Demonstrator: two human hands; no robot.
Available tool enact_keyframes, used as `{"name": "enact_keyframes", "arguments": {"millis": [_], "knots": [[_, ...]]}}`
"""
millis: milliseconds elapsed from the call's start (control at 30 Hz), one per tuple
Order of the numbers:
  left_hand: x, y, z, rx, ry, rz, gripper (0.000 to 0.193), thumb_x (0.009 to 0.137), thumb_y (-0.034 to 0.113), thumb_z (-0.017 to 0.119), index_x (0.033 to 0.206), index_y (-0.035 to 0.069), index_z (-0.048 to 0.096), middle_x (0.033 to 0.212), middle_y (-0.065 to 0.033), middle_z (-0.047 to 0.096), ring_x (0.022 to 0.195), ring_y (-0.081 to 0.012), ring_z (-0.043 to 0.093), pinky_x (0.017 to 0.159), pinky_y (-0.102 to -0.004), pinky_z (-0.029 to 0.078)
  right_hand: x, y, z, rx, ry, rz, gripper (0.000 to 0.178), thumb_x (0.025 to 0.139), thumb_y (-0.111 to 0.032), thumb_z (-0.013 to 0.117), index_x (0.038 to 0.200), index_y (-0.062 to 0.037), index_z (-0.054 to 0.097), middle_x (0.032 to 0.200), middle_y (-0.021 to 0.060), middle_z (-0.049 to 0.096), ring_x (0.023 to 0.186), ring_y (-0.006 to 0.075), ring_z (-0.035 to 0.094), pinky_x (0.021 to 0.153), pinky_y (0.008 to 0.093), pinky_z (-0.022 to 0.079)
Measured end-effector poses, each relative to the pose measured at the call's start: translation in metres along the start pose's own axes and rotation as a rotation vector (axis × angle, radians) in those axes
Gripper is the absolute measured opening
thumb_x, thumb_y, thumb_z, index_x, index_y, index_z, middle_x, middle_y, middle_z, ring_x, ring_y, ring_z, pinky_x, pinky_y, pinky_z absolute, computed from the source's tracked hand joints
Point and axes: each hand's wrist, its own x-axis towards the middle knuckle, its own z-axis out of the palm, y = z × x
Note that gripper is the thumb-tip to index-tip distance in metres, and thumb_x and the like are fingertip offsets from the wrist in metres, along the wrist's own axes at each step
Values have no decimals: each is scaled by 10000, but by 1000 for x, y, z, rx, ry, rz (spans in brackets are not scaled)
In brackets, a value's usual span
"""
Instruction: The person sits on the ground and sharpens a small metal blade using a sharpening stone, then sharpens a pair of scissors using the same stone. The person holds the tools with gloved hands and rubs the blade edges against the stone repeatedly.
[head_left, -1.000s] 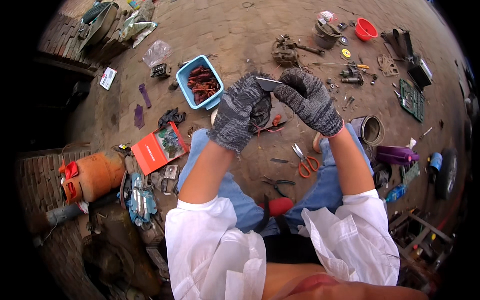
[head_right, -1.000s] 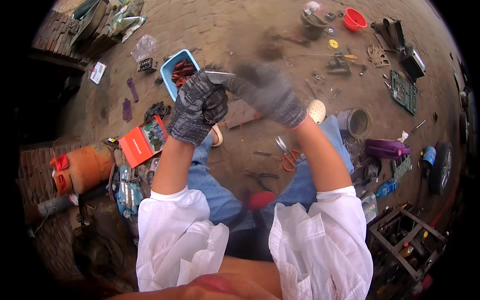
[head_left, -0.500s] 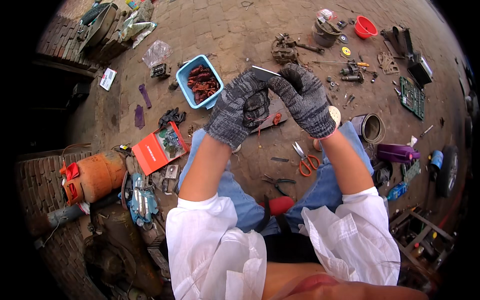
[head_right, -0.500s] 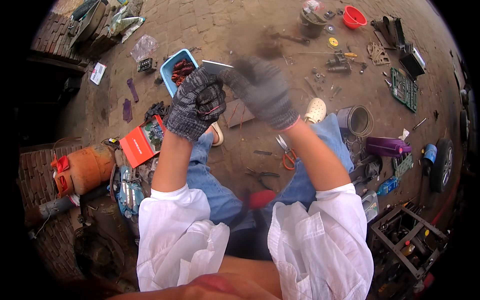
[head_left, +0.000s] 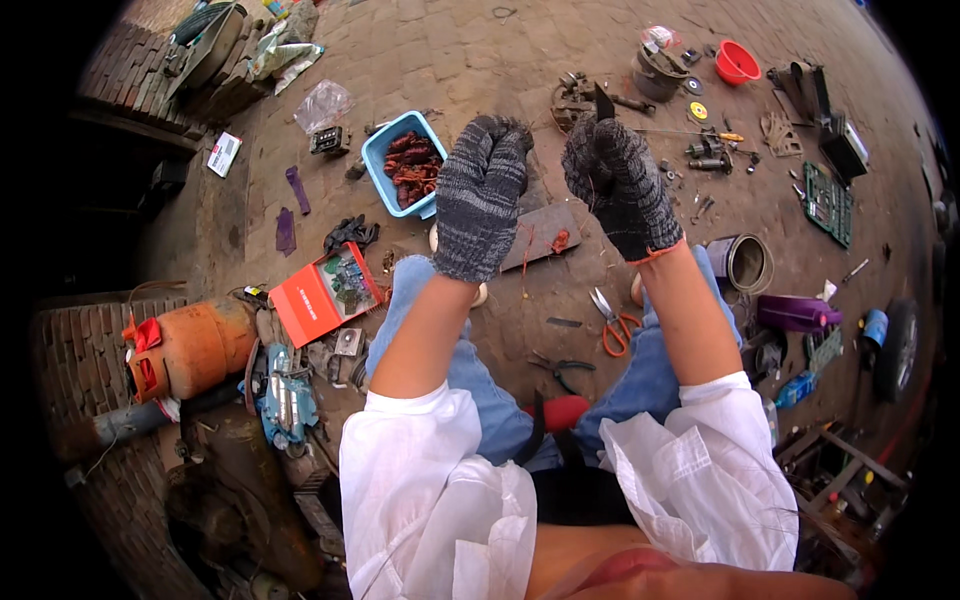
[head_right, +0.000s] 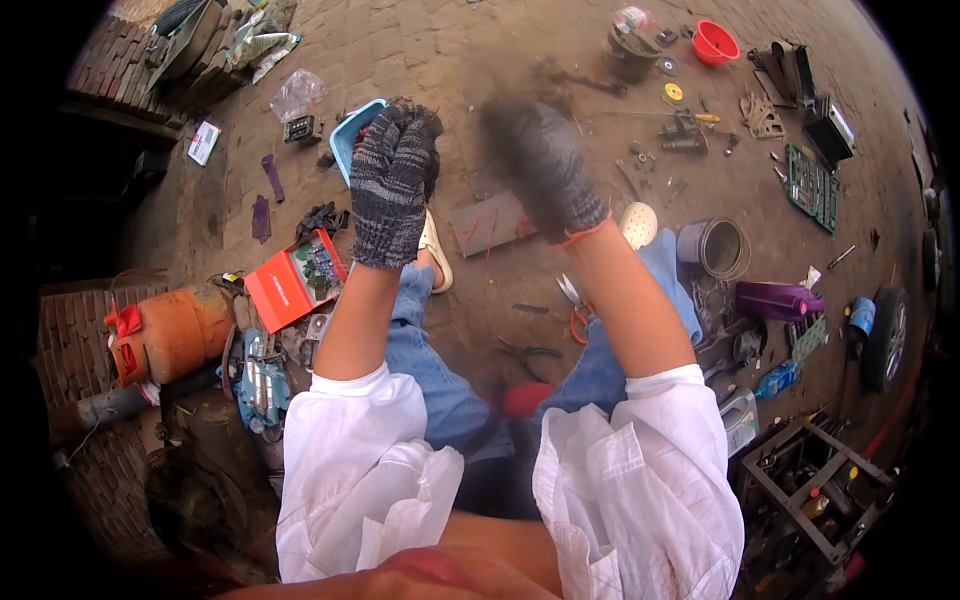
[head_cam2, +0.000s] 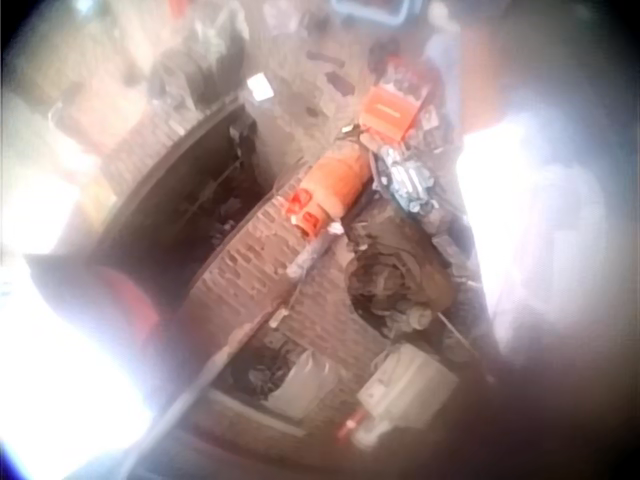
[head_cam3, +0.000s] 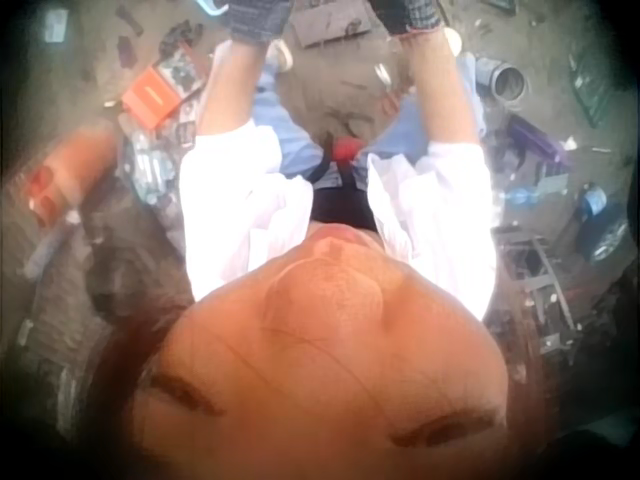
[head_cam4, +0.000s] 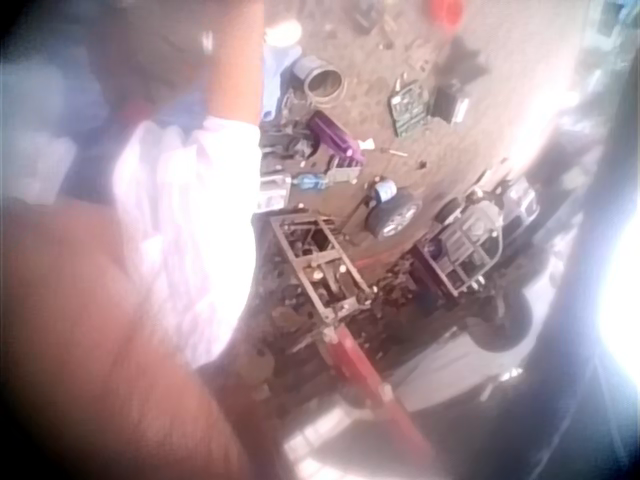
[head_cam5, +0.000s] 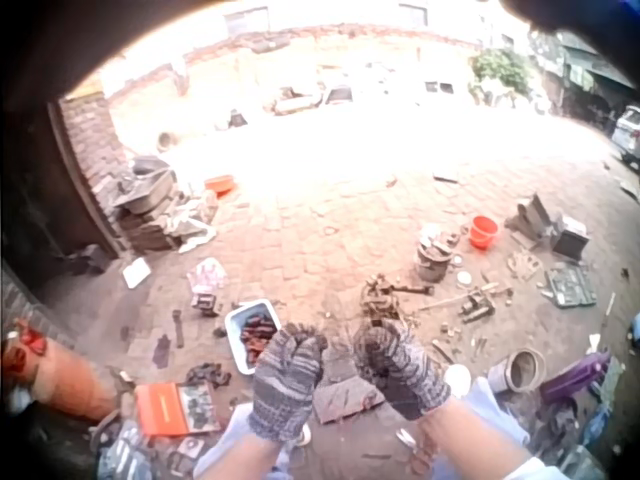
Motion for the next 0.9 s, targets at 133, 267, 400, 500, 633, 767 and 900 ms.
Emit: {"name": "enact_keyframes", "arguments": {"millis": [133,267,400,500,633,767,900], "knots": [[2,12,0,284,14,307,181,725,68,571,904,43,577,802,-113,600,690,-264,579,599,-354,468,0,-7,8,-350,126,51,203,772,-271,627,778,-78,561,576,-39,444,482,58,394,440,193,293],[2,8,-11,734,-68,641,193,725,114,570,908,51,578,763,-101,597,613,-250,558,516,-357,436,0,-16,26,-310,231,99,158,752,-213,647,776,-67,591,558,-46,446,461,50,391,425,189,287],[3,9,-14,856,-122,704,171,738,131,560,887,53,588,776,-101,597,618,-249,558,524,-356,435,0,-17,25,-324,256,64,142,745,-171,653,811,-57,601,566,-48,465,464,50,409,428,186,297],[4,12,-9,607,-75,535,164,771,110,559,912,31,588,847,-104,608,738,-229,585,661,-317,453,3,-14,20,-263,242,28,135,754,-162,643,832,-57,606,574,-46,482,468,48,420,430,184,304],[5,1,-2,152,-103,215,177,808,74,526,962,10,589,927,-98,609,829,-171,587,769,-276,447,6,-15,15,-339,195,-74,122,770,-160,627,839,-62,609,593,-45,503,475,40,424,435,183,306],[5,-1,-3,-164,-186,-13,183,807,101,529,939,-10,591,863,-119,607,742,-195,586,677,-286,461,6,-20,11,-509,138,-141,131,784,-174,612,861,-68,612,605,-55,508,494,29,413,449,178,306],[6,13,-7,-259,-266,-248,207,814,123,546,965,-12,589,859,-87,616,743,-138,579,671,-255,465,7,-22,7,-554,69,-156,154,786,-193,610,880,-72,613,613,-60,507,520,26,409,465,176,311]]}}
